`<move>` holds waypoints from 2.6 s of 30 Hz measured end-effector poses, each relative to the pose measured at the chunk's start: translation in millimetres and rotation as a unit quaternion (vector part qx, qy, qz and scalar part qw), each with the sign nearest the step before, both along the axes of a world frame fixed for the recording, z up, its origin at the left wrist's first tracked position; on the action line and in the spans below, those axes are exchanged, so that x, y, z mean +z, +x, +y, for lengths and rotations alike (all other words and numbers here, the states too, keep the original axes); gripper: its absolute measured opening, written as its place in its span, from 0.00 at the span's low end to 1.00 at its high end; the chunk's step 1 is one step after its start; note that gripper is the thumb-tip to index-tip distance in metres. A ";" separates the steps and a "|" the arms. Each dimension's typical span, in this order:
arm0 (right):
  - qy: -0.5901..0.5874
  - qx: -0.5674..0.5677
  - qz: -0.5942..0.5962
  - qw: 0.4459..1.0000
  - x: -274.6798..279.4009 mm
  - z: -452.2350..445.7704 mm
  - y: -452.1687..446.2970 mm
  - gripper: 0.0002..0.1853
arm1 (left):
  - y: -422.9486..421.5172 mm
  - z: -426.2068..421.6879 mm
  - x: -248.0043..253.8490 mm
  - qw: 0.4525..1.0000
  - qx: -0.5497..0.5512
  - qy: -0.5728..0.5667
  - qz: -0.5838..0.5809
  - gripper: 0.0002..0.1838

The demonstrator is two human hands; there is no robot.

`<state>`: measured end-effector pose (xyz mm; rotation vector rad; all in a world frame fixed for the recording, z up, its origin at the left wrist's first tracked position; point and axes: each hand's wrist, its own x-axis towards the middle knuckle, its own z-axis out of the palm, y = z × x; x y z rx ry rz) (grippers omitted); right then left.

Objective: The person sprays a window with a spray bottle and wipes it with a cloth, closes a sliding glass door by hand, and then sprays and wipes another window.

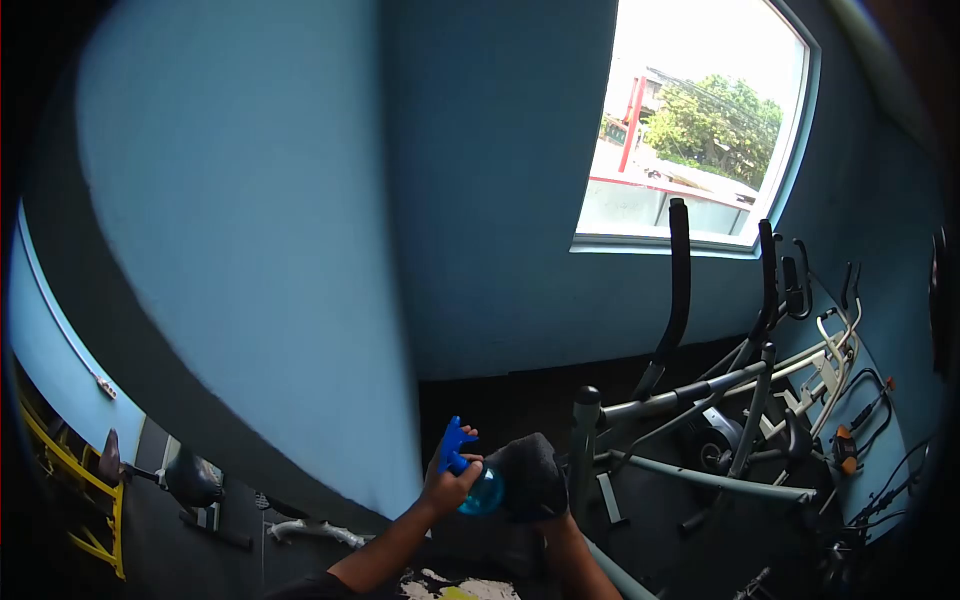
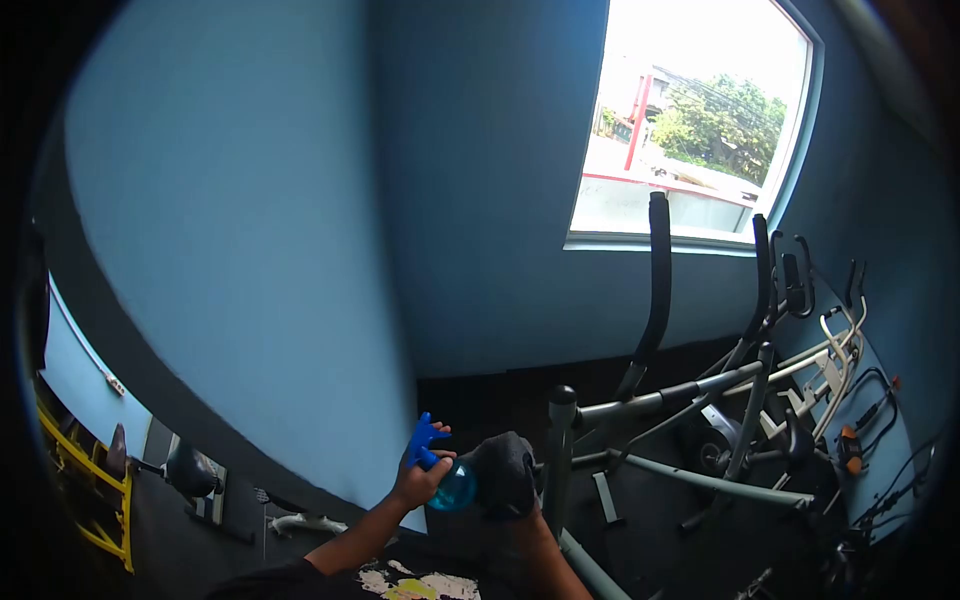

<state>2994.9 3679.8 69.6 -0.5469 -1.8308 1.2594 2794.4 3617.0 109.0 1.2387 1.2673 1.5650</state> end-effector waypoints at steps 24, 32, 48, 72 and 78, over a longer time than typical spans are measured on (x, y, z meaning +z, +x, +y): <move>-0.330 0.127 0.435 0.828 86.8 490.4 -117.0 0.31 | -80.3 507.6 -16.3 0.973 -0.031 -0.049 0.224 0.29; 0.041 -0.221 0.153 0.962 67.1 505.5 -48.1 0.29 | -47.0 659.1 -23.1 0.966 -0.160 0.007 0.203 0.31; -0.309 -0.311 0.552 0.709 -84.1 607.2 104.9 0.21 | 90.0 887.3 -55.4 0.979 0.001 -0.008 0.205 0.14; -0.407 -0.219 0.455 0.761 -73.8 790.6 220.0 0.35 | 164.2 898.6 -46.2 0.969 0.006 -0.076 0.235 0.22; -0.401 -0.246 0.416 0.779 -60.2 828.5 275.8 0.39 | 244.4 966.8 -40.0 0.980 -0.017 -0.052 0.192 0.21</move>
